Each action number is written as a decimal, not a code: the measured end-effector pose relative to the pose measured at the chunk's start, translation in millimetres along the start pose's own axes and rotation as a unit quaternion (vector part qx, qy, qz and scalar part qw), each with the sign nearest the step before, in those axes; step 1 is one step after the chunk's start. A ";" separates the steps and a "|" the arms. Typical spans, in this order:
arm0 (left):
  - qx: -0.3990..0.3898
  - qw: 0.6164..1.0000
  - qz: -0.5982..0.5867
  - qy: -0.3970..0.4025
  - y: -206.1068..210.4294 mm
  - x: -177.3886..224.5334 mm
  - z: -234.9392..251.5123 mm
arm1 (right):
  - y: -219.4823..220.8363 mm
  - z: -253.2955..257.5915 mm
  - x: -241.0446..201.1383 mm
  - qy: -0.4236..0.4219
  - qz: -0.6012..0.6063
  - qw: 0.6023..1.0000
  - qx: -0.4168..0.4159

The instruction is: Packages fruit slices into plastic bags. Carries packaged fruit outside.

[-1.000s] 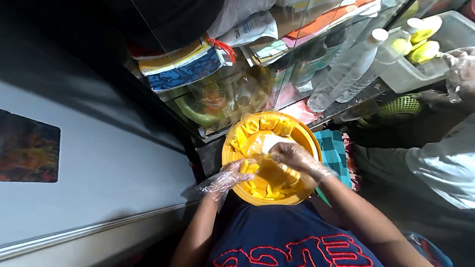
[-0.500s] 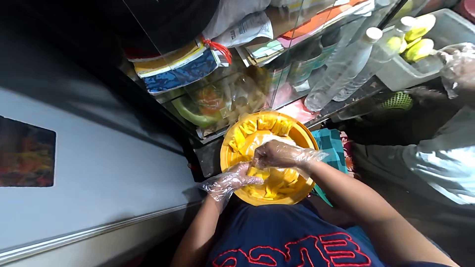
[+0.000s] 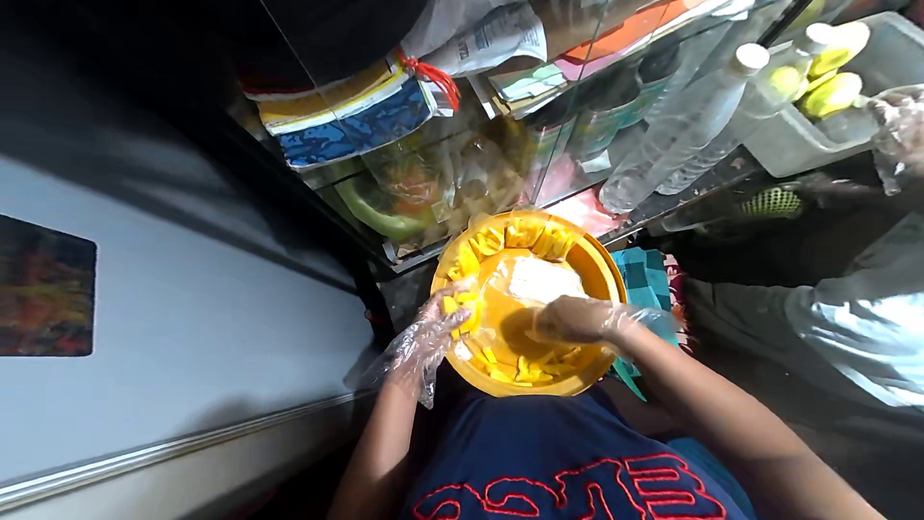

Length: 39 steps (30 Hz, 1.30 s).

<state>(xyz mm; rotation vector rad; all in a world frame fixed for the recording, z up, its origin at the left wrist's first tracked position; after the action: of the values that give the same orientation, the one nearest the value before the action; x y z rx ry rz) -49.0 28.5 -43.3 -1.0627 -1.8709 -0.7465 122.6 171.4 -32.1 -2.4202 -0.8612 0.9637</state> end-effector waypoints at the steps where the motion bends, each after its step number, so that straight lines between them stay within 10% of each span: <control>1: -0.001 1.000 0.005 0.010 -0.6 1.2 -0.2 | 14.7 -1.2 2.4 0.013 -0.026 0.998 -0.055; 18: -0.073 0.995 0.036 -0.056 16.4 -11.0 6.9 | 70.6 16.9 12.4 -0.117 0.013 0.988 -0.097; 24: -0.150 0.982 0.082 -0.077 21.7 -15.5 9.1 | 8.3 -11.7 9.2 -0.014 0.189 0.982 0.013; 30: -0.179 0.945 0.268 -0.062 29.8 -10.8 15.0 | -46.3 -29.6 -0.5 -0.105 0.150 0.956 0.229; 39: -0.195 0.939 0.274 -0.068 40.9 3.7 6.8 | -42.0 -14.1 -40.0 -0.173 0.067 0.949 0.256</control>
<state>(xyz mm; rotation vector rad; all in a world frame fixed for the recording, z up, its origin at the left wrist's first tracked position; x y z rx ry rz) -16.5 54.3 -39.7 -1.8320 -1.4436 -0.7325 93.1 173.6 19.8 -1.9087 -0.4688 1.4840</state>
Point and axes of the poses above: each hand's wrist, its own z-axis towards the middle knuckle, its own y-axis out of the palm, x = y × z, the point moved 5 cm from there along z, towards the middle knuckle, and after that the axes turned 1 degree about x, right-handed, at the moved point
